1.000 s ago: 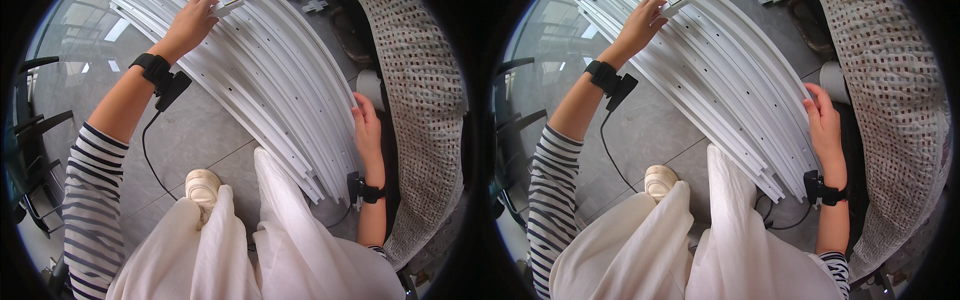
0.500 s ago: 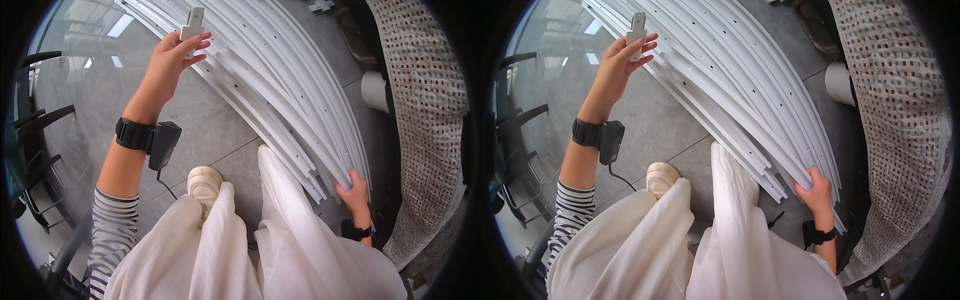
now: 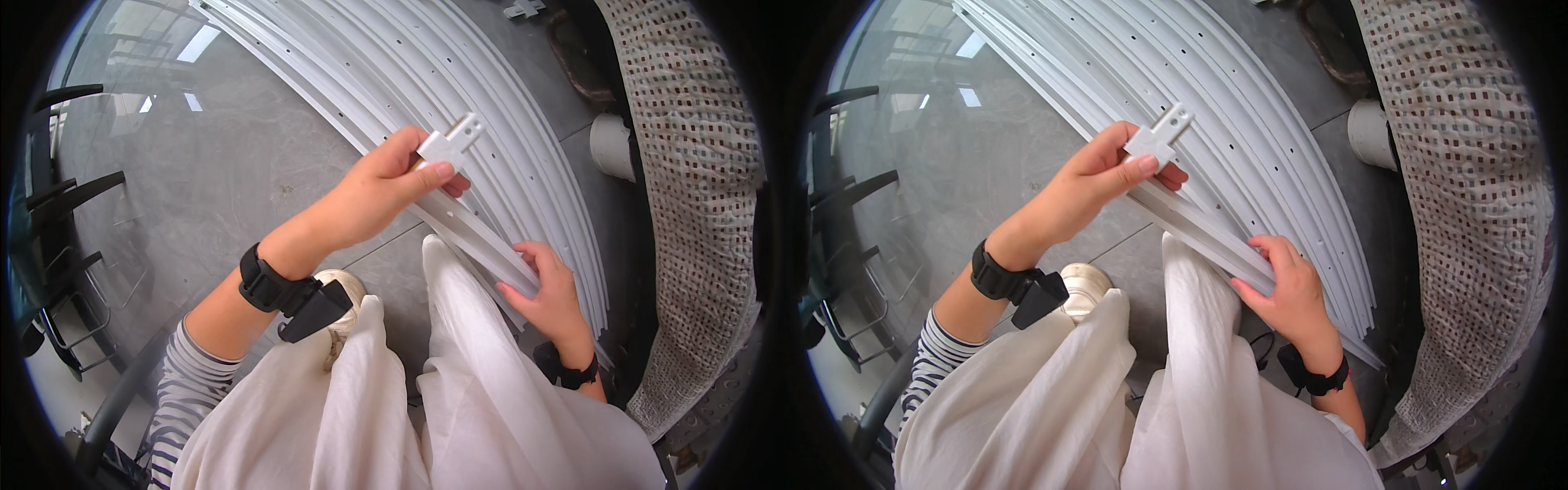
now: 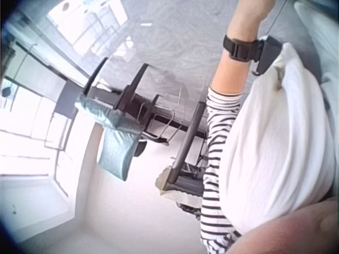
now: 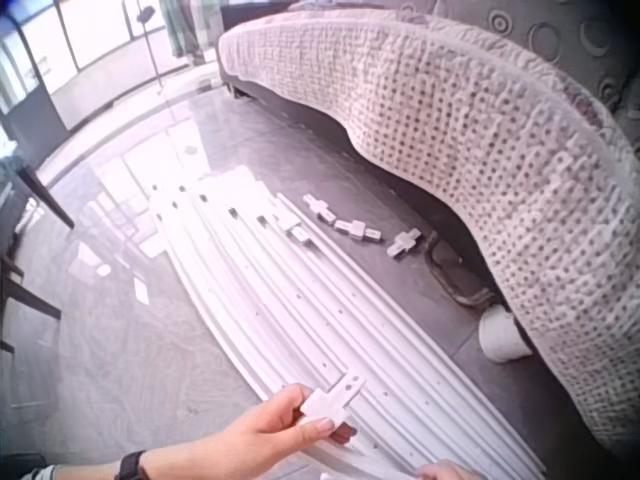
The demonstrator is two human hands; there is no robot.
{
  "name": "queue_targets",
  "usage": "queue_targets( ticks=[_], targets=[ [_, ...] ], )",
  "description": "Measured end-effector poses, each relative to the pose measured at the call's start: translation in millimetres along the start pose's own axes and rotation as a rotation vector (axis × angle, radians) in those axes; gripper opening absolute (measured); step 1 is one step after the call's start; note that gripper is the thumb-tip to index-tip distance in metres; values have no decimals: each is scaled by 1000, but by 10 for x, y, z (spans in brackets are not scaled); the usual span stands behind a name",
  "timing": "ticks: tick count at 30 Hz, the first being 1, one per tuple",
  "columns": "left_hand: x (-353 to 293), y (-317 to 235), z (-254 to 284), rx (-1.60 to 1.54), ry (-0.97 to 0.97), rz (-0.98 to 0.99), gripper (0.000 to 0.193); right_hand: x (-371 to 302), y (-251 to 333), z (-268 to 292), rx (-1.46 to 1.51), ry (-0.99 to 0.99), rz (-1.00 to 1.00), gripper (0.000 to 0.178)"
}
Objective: The person assembles a white metal frame by repeatedly picking up long rails and small white plastic connectors. They insert the connectors into the rails and place the assembled pieces onto a patterned quilt on the floor. The process involves handling multiple identical components one by one.
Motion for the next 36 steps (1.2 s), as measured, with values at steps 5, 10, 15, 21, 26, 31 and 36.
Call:
queue_targets(
  ticks=[5, 10, 15, 21, 26, 31, 36],
  targets=[
    [-167, 91, -39, -38, 92, 134, 29, 124, 154, -321, 113, 59, 27, 40],
    [-284, -163, 472, 126, -18, 47, 29, 61, 116, -290, 84, -12, -44, 37],
    [-355, -184, 444, 321, 96, 126, 30, 74, 96, -242, 53, -28, -33, 36],
    [-303, -177, 333, 423, 146, 197, 33, 72, 126, -227, 49, -19, -21, 36],
    [-299, -210, 291, 606, 158, 207, 34, 59, 129, -240, 41, -21, -3, 37],
    [-310, -224, 295, 659, 143, 192, 36, 57, 135, -258, 17, -10, 24, 37],
    [-326, -311, 271, 820, 109, 78, 36, 58, 151, -298, 23, -4, 56, 37]
  ],
)
Point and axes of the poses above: each hand's wrist, its own x-axis towards the middle knuckle, its own z-axis out of the back of the hand, y = z × x, the point moved 5 cm from there along x, towards the middle knuckle, and after that the axes turned 10 degrees about z, right-handed, at the moved point
